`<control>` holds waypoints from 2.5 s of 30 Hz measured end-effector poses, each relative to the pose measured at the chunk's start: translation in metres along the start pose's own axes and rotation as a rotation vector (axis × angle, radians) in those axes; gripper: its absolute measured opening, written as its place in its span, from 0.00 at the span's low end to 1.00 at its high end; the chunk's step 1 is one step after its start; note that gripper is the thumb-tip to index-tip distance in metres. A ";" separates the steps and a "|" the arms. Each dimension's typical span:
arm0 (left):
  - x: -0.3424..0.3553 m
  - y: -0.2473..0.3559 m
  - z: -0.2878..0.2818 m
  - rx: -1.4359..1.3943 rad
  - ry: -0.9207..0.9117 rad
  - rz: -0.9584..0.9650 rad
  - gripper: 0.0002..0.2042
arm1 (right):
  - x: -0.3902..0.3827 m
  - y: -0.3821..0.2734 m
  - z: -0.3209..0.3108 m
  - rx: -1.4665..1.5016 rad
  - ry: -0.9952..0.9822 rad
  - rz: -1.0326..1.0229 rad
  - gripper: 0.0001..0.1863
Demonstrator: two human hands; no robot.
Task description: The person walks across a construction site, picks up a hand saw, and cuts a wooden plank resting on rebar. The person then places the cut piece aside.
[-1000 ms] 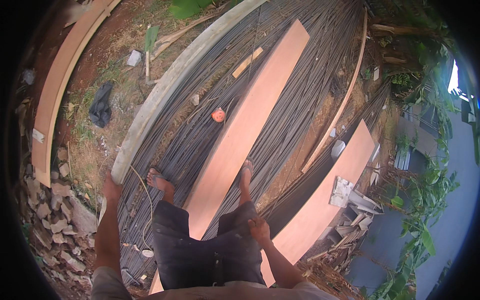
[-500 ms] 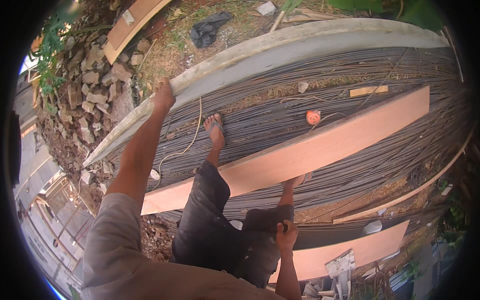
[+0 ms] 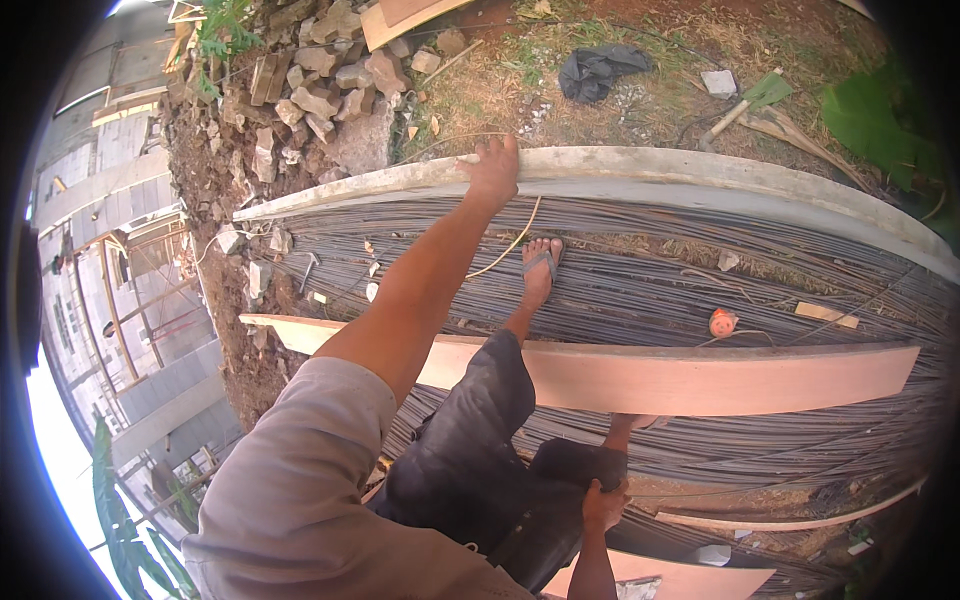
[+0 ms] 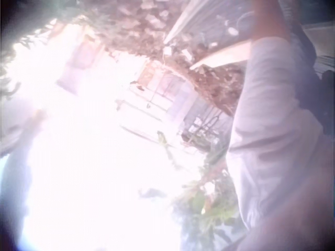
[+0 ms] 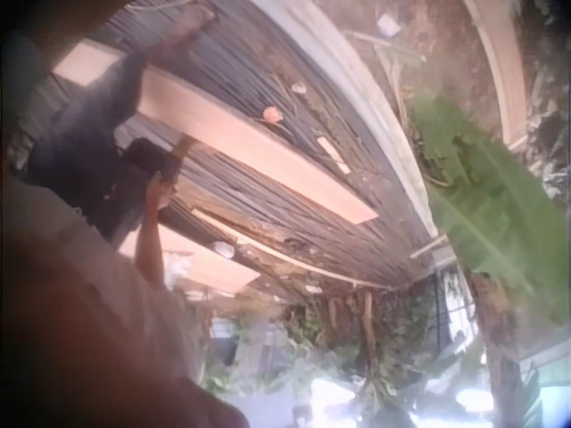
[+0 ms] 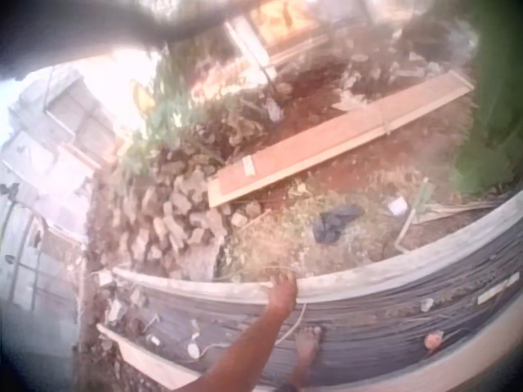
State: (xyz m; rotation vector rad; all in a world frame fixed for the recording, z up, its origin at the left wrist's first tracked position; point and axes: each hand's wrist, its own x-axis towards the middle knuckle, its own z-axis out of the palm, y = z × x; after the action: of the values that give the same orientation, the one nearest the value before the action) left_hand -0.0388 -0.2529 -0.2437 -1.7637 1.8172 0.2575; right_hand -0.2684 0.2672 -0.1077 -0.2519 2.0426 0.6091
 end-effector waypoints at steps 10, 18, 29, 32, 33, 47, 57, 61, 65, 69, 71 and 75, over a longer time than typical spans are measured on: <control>-0.001 0.003 -0.010 -0.061 -0.041 -0.016 0.35 | 0.008 0.001 -0.007 -0.021 0.020 0.031 0.36; 0.007 -0.006 0.013 -0.053 0.025 -0.013 0.37 | 0.012 0.015 -0.002 0.026 0.000 0.031 0.35; 0.016 -0.017 0.025 -0.125 0.088 0.004 0.30 | 0.009 0.018 -0.001 0.055 0.024 0.025 0.35; 0.011 -0.011 0.017 -0.113 0.071 -0.009 0.30 | 0.007 0.017 -0.002 0.047 0.007 0.030 0.35; 0.012 -0.013 0.018 -0.111 0.069 -0.005 0.30 | 0.006 0.016 -0.001 0.046 -0.001 0.033 0.35; 0.058 -0.058 0.076 -0.148 0.220 0.219 0.34 | 0.007 0.017 -0.001 0.061 -0.030 0.066 0.35; 0.038 -0.040 0.048 -0.174 0.173 0.189 0.27 | 0.006 0.020 0.007 0.055 -0.021 0.045 0.35; 0.044 -0.044 0.054 -0.183 0.185 0.198 0.25 | 0.003 0.018 0.006 0.042 -0.017 0.047 0.34; 0.040 -0.043 0.052 -0.167 0.203 0.177 0.26 | 0.000 0.015 0.005 0.044 -0.023 0.045 0.34; 0.024 -0.025 0.037 -0.134 0.156 0.112 0.26 | 0.002 0.015 0.007 0.031 -0.014 0.047 0.34; 0.042 -0.051 0.060 -0.187 0.160 0.166 0.27 | 0.006 0.016 0.004 0.002 -0.009 0.032 0.33; 0.018 -0.010 0.018 -0.114 0.114 0.047 0.28 | 0.005 0.007 0.004 -0.012 0.015 0.039 0.34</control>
State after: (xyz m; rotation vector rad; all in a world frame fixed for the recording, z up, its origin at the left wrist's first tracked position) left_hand -0.0228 -0.2600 -0.2656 -1.8481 1.9614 0.2896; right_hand -0.2706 0.2756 -0.1119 -0.2253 2.0625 0.6455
